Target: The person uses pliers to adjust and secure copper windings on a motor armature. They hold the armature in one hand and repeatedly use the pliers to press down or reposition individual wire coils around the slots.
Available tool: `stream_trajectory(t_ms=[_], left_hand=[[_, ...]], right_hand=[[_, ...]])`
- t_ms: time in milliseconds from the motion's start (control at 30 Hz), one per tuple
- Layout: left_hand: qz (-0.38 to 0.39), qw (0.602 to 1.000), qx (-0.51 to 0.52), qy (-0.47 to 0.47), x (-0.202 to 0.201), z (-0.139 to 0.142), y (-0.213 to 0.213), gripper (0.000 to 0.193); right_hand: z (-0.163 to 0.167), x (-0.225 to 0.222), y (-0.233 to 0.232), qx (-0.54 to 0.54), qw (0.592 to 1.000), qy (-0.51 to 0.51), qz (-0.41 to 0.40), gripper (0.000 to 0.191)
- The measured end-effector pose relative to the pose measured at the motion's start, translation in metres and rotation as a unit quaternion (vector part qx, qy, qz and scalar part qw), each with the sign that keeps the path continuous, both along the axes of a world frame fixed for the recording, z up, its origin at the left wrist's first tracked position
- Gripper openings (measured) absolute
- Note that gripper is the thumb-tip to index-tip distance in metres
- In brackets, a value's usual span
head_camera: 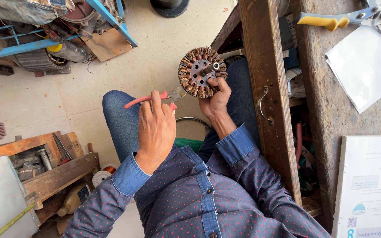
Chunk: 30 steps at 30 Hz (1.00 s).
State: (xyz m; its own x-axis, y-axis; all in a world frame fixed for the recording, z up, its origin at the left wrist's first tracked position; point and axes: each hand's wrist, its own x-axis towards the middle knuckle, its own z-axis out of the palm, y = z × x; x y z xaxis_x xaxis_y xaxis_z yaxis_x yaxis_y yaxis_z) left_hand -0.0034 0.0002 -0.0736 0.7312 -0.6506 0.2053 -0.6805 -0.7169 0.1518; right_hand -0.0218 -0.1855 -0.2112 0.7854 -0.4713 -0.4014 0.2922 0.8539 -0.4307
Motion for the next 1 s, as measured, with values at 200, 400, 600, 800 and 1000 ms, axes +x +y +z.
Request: stream_trajectory(t_ms=[200, 400, 600, 800, 1000], left_hand=[[0.004, 1.0, -0.003, -0.01, -0.001, 0.002, 0.0, 0.029], [0.006, 1.0, 0.008, -0.008, -0.002, 0.003, -0.001, 0.031], [0.008, 1.0, 0.004, -0.007, -0.002, 0.0, -0.001, 0.03], [0.011, 1.0, 0.007, 0.002, -0.002, -0.002, -0.001, 0.03], [0.005, 1.0, 0.006, -0.001, -0.001, -0.002, -0.001, 0.03]], right_hand=[[0.022, 0.002, 0.003, -0.032, 0.999, -0.011, 0.036, 0.061], [0.037, 0.003, 0.005, -0.051, 0.996, -0.037, 0.056, 0.066], [0.035, 0.003, 0.004, -0.042, 0.998, -0.033, 0.044, 0.064], [0.03, 0.002, 0.004, -0.023, 0.999, 0.008, 0.03, 0.06], [0.029, 0.002, 0.004, -0.02, 0.999, 0.015, 0.027, 0.058]])
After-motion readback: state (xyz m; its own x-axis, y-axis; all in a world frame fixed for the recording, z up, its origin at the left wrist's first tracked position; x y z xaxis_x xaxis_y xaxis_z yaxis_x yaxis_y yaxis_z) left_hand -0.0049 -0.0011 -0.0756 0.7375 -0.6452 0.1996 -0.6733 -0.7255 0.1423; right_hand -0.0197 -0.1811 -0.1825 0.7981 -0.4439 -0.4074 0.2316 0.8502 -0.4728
